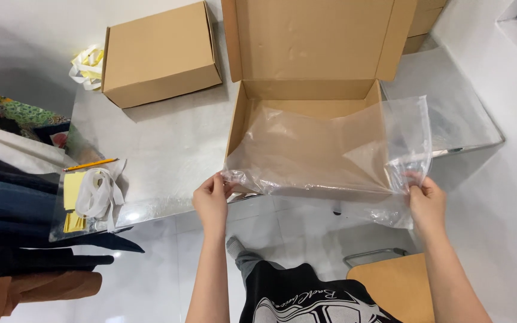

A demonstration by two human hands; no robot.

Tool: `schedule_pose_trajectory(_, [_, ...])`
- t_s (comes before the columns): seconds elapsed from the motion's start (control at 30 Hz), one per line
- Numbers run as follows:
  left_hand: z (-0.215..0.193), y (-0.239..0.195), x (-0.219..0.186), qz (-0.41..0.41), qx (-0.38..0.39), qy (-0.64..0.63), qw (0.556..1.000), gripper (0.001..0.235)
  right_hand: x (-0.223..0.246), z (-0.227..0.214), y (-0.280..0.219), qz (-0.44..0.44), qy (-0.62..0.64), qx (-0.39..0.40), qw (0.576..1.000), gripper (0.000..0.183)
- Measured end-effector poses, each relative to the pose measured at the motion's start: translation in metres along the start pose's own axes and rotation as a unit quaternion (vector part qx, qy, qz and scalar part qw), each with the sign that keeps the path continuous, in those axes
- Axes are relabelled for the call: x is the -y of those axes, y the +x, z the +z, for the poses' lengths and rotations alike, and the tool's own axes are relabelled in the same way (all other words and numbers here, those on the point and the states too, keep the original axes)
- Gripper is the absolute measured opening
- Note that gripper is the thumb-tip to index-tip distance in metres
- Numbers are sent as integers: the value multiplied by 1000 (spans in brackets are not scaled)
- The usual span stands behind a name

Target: The person places a plastic-wrapped item into a cardboard box, closes the box, and ties a white ribbon around it. They then remove the ribbon and fold it.

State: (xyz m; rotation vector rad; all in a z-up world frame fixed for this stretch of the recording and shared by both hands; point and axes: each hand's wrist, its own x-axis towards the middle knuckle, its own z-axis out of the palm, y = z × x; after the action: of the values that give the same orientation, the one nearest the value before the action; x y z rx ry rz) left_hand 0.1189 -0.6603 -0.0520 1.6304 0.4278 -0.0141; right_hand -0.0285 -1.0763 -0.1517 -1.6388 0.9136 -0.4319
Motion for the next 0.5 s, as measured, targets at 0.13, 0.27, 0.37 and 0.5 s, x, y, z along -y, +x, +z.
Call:
schedule_pose_trajectory(0.13, [-12,3,20,70,-78,-24,994,33,-17,7,11,-39,-60,-44,996,29])
schedule_pose_trajectory(0.27, [-39,-13,20,72,-167,-198,963,27,-33,8,19,-79,-2,-85,993,26])
schedule_pose_trajectory(0.37, [-47,-19,29,8,-142,-243,960,32,-33,11,24,-68,5,-88,994,28])
schedule_pose_trajectory(0.5, [-35,-7,92,-80,-55,-176,980,47,-20,13,11,-66,-12,-32,997,27])
